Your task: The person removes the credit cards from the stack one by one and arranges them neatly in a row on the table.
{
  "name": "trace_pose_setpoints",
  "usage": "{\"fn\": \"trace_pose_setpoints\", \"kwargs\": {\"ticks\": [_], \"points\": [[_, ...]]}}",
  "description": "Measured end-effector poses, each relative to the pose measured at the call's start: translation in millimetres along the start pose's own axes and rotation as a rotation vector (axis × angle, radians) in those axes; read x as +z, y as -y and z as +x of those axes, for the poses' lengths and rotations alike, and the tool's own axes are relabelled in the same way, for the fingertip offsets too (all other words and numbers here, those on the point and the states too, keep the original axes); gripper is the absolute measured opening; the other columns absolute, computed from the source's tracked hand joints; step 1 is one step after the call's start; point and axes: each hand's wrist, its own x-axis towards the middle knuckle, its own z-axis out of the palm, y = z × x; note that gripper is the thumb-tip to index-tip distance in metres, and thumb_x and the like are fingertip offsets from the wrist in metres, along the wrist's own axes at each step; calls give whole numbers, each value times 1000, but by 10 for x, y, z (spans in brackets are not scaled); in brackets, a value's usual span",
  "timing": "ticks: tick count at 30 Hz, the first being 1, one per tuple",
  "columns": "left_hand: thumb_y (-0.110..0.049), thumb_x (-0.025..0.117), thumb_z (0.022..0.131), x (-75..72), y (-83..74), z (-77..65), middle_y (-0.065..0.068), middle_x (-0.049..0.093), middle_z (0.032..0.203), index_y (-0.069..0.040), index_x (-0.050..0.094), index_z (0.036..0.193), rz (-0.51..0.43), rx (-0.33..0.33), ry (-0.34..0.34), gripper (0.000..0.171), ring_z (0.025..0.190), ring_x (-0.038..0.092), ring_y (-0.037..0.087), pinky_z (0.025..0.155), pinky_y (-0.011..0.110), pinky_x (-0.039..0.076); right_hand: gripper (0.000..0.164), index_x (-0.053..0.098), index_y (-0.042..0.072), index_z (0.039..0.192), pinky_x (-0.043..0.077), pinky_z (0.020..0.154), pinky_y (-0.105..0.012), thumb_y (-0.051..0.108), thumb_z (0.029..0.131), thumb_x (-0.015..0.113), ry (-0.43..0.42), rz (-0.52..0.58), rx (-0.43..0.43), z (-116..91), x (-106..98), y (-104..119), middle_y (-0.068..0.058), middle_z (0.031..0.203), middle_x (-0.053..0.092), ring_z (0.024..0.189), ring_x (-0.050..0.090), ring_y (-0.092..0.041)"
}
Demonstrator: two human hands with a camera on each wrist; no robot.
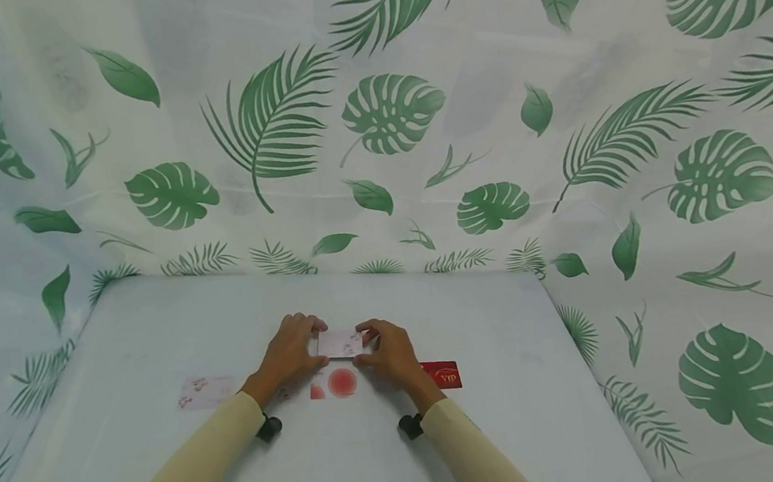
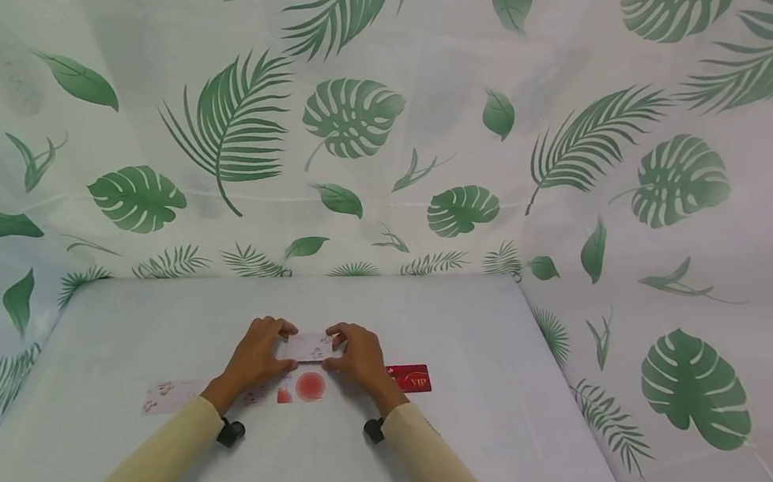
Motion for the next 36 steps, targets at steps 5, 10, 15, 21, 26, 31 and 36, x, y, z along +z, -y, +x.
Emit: {"fn": "trace_pose_setpoints", "kwargs": {"ticks": [5,10,15,21,26,31,36], "points": [[-25,92,83,21,-23,7,6,63,117,-12,66,130,-5,15,-7,55,115,52,26,102,46,51,53,70,23,134,51,82,-30,17,86,90,5,-3,6,-13,-59,-6,2,107,67,94,57,-17],[-26,92,83,42,-54,11,5,63,116,-13,66,129,4,21,-12,55,113,52,25,99,45,52,53,69,24,135,52,82,-31,17,87,89,9,19,27,-26,-93,-26,2,108,67,95,57,-19],[-28,93,82,46,-91,17,3,63,112,-14,65,128,5,6,-7,55,111,52,24,97,43,52,52,69,24,135,52,80,-31,18,87,89,12,28,36,-37,-120,-64,1,110,68,96,57,-20],[-30,94,81,51,-118,22,4,63,108,-14,66,126,2,19,-25,56,107,52,23,93,42,52,52,70,22,132,49,80,-32,16,85,90,1,-2,10,-46,-152,-125,2,108,68,94,57,-18],[-32,94,80,66,-122,15,4,63,106,-13,66,125,6,41,-49,56,104,51,22,89,40,51,52,71,22,132,48,79,-32,15,84,90,-10,-10,-5,-57,-178,-149,2,106,68,92,56,-18],[-33,94,80,78,-144,12,4,63,105,-13,66,125,6,57,-68,57,103,51,21,87,39,51,51,70,22,132,49,78,-30,16,85,90,-11,-13,-5,-70,-208,-167,3,107,68,93,56,-17],[-33,95,79,78,-189,14,6,63,105,-12,67,123,-2,71,-81,57,102,51,22,85,39,51,52,70,25,133,50,79,-31,18,85,90,-14,2,21,-90,-243,-168,3,108,67,96,57,-19]]}}
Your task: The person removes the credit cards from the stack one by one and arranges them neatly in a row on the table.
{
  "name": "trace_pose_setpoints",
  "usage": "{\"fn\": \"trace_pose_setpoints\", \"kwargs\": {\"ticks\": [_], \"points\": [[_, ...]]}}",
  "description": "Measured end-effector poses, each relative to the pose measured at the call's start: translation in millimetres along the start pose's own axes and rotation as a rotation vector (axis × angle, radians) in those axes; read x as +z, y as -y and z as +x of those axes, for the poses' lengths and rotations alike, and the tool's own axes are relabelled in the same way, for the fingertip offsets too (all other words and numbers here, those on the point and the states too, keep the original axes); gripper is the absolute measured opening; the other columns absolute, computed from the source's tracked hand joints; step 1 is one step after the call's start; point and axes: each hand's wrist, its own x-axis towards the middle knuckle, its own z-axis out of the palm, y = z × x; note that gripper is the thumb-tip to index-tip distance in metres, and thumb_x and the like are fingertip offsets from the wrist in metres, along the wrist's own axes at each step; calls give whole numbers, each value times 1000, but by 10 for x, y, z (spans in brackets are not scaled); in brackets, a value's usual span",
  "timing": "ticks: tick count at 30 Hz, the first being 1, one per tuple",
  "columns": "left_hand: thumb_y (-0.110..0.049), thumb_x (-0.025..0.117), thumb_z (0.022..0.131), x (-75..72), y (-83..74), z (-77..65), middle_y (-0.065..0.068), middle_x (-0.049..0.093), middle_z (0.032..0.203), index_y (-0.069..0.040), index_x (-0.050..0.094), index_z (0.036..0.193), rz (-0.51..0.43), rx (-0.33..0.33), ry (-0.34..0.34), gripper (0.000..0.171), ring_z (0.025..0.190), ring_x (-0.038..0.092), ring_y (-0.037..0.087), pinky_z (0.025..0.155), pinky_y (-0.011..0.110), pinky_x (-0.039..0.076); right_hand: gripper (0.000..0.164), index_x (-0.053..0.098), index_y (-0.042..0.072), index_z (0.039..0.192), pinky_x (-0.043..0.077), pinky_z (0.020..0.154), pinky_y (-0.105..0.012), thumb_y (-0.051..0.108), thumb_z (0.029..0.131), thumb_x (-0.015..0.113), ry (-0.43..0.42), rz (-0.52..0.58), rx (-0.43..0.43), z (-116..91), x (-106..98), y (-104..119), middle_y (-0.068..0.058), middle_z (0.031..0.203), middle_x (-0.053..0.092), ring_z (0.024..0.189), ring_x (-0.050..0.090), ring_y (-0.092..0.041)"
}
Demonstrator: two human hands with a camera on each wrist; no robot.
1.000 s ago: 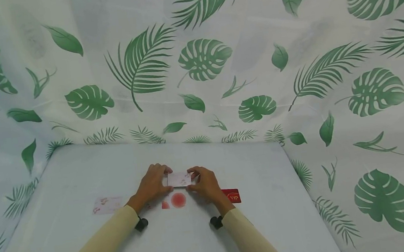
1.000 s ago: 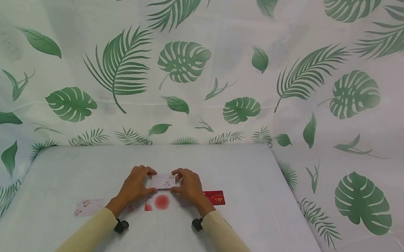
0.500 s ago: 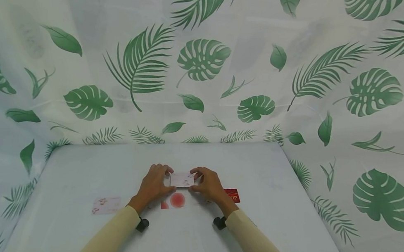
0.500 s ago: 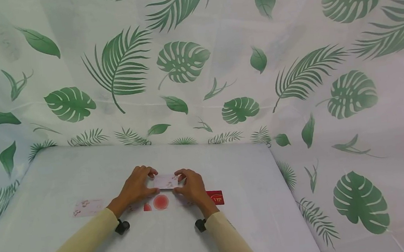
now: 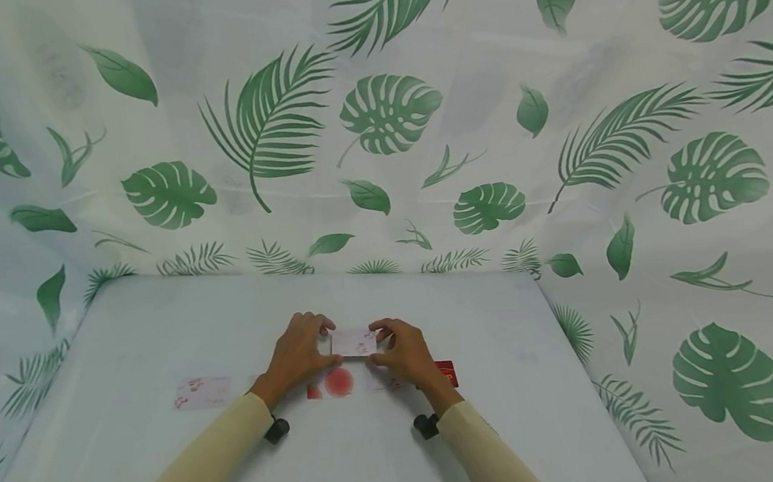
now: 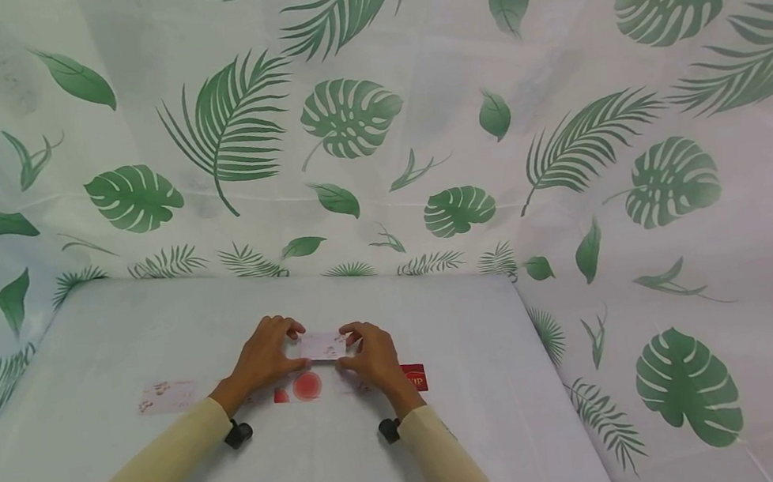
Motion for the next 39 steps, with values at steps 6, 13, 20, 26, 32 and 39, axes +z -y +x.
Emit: {"fn": "trace_pose_setpoints", "kwargs": {"ticks": [6,13,20,26,32,39], "points": [[-34,95,79,39,-20,26,4,64,105,-13,67,123,11,5,-4,56,101,51,21,84,37,51,52,70,25,132,49,80,-34,17,85,90,-8,-15,1,-3,-27,-34,2,108,68,94,56,-19],[-35,94,79,57,-80,29,4,64,104,-12,67,122,9,9,-15,55,100,52,20,82,37,51,52,70,23,132,48,80,-34,17,84,91,-23,-21,-16,-30,-69,-70,2,107,68,94,57,-19],[-36,95,79,104,-111,28,3,64,102,-12,68,120,14,6,-38,55,99,52,20,81,36,51,51,70,23,132,48,80,-33,15,85,90,-30,-19,-11,-61,-92,-113,2,107,68,94,57,-19],[-35,95,78,151,-125,43,2,64,102,-13,68,119,12,13,-39,54,99,52,19,81,35,51,52,71,19,131,48,79,-33,12,84,90,-41,-21,-39,-99,-123,-127,-2,107,69,93,57,-19],[-34,94,79,170,-143,52,1,65,102,-13,67,120,13,16,-33,53,99,53,19,82,36,51,51,72,18,129,47,79,-32,10,83,90,-53,-14,-59,-113,-140,-155,-3,106,70,93,58,-19],[-28,93,82,166,-168,48,3,67,104,-13,67,123,-10,13,1,51,101,54,19,86,37,53,52,72,18,130,47,78,-32,10,82,91,-59,-24,-60,-119,-145,-209,-2,105,70,93,58,-20]]}}
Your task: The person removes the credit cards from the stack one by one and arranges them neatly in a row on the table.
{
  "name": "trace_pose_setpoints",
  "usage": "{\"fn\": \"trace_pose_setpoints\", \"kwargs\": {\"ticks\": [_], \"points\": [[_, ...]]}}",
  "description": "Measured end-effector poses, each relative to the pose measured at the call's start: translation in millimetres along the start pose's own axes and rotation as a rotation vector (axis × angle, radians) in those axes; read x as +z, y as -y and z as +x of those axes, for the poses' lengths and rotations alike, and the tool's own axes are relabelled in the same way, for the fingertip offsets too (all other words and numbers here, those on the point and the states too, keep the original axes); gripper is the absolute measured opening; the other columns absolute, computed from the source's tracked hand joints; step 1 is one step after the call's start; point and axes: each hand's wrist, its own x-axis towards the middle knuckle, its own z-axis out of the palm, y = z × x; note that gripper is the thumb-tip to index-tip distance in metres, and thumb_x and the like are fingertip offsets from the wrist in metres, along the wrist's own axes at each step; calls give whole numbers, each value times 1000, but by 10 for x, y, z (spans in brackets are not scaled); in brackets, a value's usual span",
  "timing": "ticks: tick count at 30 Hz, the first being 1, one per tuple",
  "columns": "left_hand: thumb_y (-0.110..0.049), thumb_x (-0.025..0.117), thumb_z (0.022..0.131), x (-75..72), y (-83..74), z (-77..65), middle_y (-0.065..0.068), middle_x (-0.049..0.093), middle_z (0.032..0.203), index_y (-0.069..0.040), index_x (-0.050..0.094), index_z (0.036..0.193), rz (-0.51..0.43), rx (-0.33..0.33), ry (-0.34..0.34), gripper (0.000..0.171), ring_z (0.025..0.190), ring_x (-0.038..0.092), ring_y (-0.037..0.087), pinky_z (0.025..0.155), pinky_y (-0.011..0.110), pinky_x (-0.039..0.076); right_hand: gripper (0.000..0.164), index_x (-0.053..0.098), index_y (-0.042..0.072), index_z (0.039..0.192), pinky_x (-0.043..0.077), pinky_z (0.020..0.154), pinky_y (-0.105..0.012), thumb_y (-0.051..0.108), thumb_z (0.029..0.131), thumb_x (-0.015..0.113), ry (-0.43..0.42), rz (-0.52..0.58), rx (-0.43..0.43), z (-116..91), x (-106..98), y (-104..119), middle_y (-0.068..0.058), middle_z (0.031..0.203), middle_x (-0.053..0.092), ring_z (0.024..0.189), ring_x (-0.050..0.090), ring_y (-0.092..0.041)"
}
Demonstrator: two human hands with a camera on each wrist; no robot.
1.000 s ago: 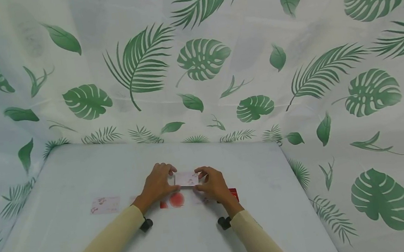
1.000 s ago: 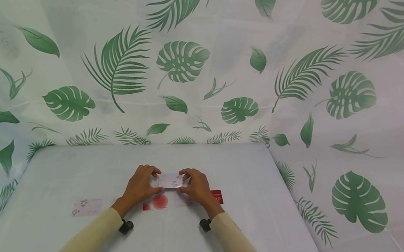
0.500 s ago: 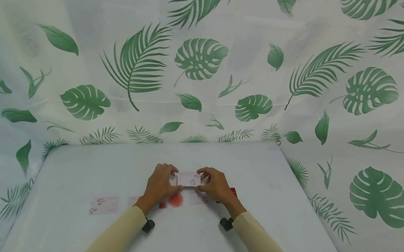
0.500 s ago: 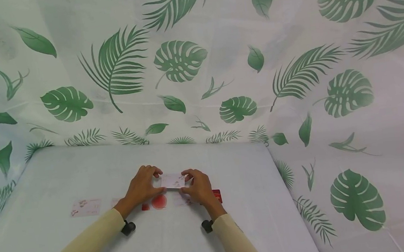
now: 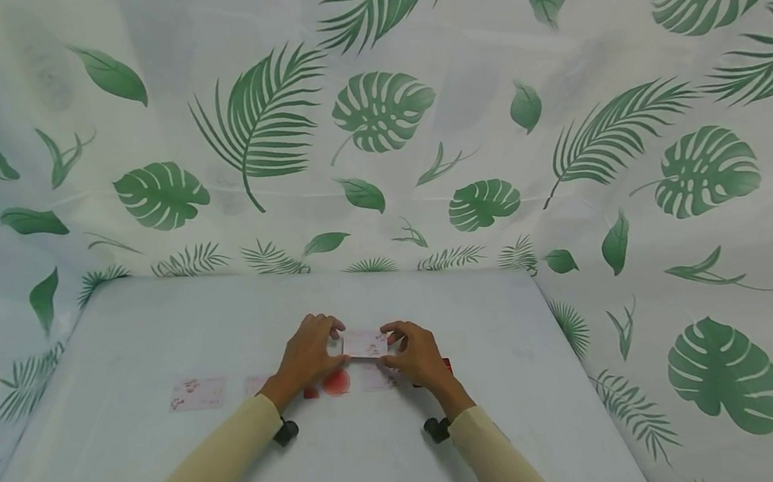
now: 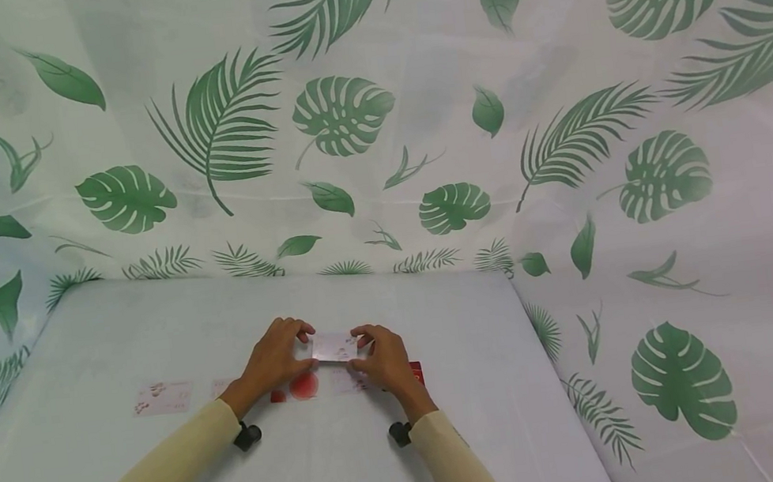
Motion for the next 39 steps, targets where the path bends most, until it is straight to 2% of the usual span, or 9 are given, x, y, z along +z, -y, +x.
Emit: {"fn": "trace_pose_setpoints", "kwargs": {"ticks": [13,27,32,39], "points": [[-18,92,83,-17,-40,-21,2,67,104,-11,69,125,-27,46,11,48,102,54,19,87,38,54,52,73,17,130,45,73,-31,8,82,91,-3,5,1,-32,-36,-55,-3,105,70,90,57,-19],[-19,91,84,13,-49,-27,0,67,105,-13,69,125,-20,51,22,47,102,55,17,88,37,54,53,72,17,130,46,76,-31,7,81,90,1,13,5,-61,-75,-82,-2,105,70,90,57,-18],[-17,91,83,-14,-82,-38,3,68,104,-12,70,123,-36,69,12,46,100,55,18,87,38,54,54,73,19,130,46,76,-32,8,80,90,2,9,17,-44,-78,-118,1,105,69,89,56,-16],[-20,92,83,-7,-90,-35,2,68,103,-13,71,123,-37,56,20,46,99,55,16,86,37,54,55,73,19,130,46,74,-31,10,80,92,0,8,20,-61,-104,-118,0,106,70,89,56,-17]]}}
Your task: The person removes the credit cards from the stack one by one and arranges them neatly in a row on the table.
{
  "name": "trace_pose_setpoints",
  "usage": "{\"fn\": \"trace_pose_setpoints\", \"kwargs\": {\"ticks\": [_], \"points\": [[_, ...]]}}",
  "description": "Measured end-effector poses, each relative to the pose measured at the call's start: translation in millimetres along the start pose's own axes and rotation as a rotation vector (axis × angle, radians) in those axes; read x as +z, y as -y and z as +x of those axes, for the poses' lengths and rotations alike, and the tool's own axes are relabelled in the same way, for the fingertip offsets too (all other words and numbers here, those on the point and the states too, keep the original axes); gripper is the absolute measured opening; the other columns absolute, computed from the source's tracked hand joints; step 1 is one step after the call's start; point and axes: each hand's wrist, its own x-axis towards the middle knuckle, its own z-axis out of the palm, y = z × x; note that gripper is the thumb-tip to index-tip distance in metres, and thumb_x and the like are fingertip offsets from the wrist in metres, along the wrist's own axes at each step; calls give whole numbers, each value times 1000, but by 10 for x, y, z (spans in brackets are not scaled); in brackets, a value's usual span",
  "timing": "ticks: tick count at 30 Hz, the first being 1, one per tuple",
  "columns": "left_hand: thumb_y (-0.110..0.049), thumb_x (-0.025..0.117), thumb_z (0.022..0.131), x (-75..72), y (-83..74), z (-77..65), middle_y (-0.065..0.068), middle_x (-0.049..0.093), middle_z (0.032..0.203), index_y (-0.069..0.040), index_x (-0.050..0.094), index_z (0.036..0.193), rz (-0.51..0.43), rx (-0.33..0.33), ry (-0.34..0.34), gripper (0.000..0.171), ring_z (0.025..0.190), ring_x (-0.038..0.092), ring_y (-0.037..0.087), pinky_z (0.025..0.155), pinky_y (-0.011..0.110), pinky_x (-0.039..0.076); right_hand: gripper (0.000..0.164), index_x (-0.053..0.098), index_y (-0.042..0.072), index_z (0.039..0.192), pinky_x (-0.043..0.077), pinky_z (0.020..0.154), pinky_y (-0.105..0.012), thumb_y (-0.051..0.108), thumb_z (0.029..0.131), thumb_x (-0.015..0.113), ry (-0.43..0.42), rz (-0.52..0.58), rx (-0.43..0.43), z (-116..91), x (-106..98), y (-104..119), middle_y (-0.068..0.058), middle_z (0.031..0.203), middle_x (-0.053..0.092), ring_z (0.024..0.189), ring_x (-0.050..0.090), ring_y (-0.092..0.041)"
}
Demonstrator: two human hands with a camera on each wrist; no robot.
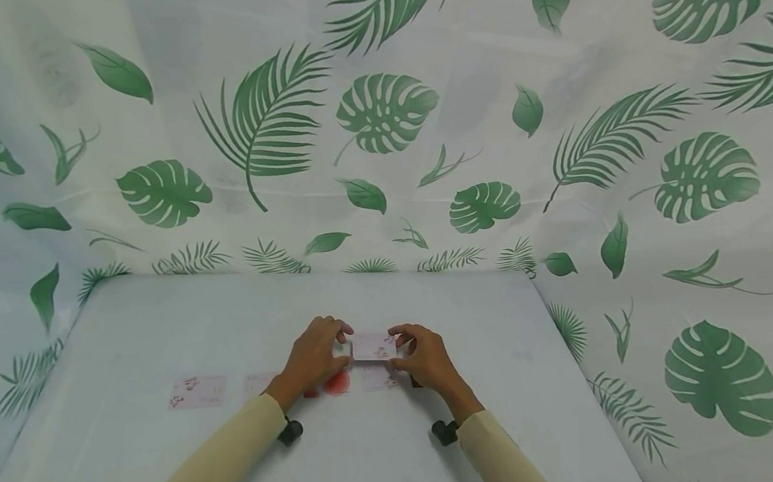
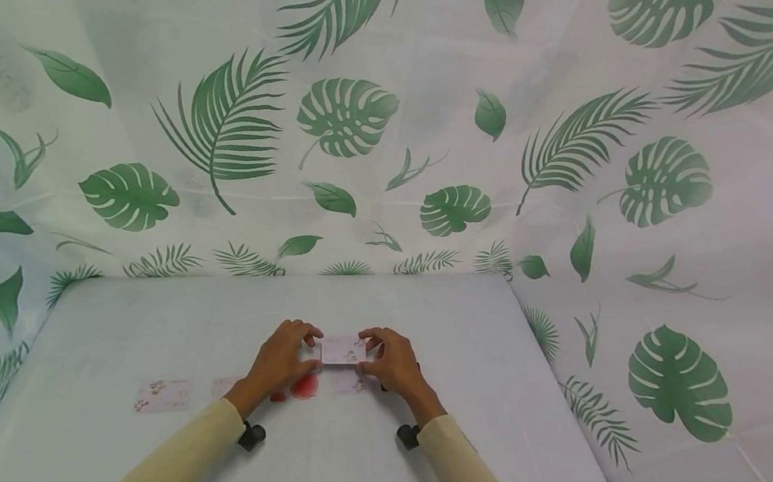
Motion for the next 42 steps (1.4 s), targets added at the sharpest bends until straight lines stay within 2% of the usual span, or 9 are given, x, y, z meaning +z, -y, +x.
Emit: {"fn": "trace_pose_setpoints", "kwargs": {"ticks": [21,32,42], "points": [[-22,95,81,33,-19,17,1,67,99,-13,72,121,0,25,-9,47,92,52,13,83,35,53,54,72,18,132,47,78,-33,9,82,90,-9,-21,-18,-55,-34,1,-2,106,70,90,57,-18],[-25,94,81,48,-69,30,1,67,99,-13,72,123,1,18,15,48,92,52,13,85,35,52,55,72,21,132,47,75,-32,11,82,90,-8,-19,21,-80,-57,-32,1,105,69,90,57,-17],[-27,93,83,89,-120,64,-1,65,99,-15,71,125,4,1,40,48,93,51,12,84,33,51,54,72,18,132,49,76,-30,11,82,90,1,-4,-6,-122,-134,-76,-1,106,70,91,58,-16]]}}
